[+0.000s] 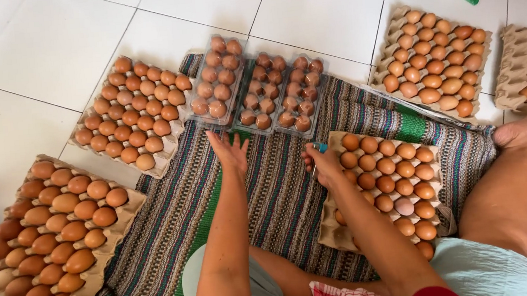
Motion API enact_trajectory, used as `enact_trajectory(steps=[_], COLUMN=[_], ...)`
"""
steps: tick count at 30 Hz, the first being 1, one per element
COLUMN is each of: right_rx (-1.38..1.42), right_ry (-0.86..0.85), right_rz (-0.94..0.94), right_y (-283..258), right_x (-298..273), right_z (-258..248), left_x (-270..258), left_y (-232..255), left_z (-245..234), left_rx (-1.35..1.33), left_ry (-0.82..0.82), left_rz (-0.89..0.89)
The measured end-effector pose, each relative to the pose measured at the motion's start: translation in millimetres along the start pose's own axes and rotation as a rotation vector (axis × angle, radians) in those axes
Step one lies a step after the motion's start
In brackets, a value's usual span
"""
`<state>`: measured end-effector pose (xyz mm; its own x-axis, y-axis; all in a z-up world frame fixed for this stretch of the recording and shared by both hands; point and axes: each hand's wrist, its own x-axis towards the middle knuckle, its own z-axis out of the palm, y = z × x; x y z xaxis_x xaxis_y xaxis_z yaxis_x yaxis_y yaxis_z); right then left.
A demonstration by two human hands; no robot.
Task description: A person sits on the floor and manually inspects, wipes, and sorts eggs from large trays into smaller plastic cartons.
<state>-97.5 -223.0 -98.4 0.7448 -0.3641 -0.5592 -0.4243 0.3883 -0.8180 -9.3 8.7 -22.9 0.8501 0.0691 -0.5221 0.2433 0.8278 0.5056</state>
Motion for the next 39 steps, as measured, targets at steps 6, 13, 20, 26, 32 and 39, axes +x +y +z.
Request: enact_trajectory(steps=[6,13,20,26,32,39], right_rx=[0.015,0.077,-0.121,-0.413,-1.178,-1.494], right_ry=[-0.165,-0.180,-0.201,-0.125,-0.289,-0.295], right_rz=[0.063,-0.008,-0.149,-0.168,-0.305,-0.495], right_y=[0.0,-32.0,-50.9,23.4,27.2,100.5], right_x=[-92.3,-164.8,-224.9,-215.0,-252.4,-212.5], right_z=[-46.1,-140.2,-180.3,-235.4,-223.8,-206.0], left_x=[-55.4,-61.0,-110.8,-117.1,-128.1,-177.8], left_y=[-33.7,-80.7,-128.9,-152.8,-148.2,-134.4], left_z=[-52.9,-116.5,-134.6,-167.3,-165.5,-140.6], left_rx=[0.148,0.432,0.696,1.488,1.847,1.904], left_ry=[0.037,-0.027,-0.135,-0.277,-0.382,-0.578], left_rz=[-0.159,-0.261,-0.315,-0.110,0.088,0.222])
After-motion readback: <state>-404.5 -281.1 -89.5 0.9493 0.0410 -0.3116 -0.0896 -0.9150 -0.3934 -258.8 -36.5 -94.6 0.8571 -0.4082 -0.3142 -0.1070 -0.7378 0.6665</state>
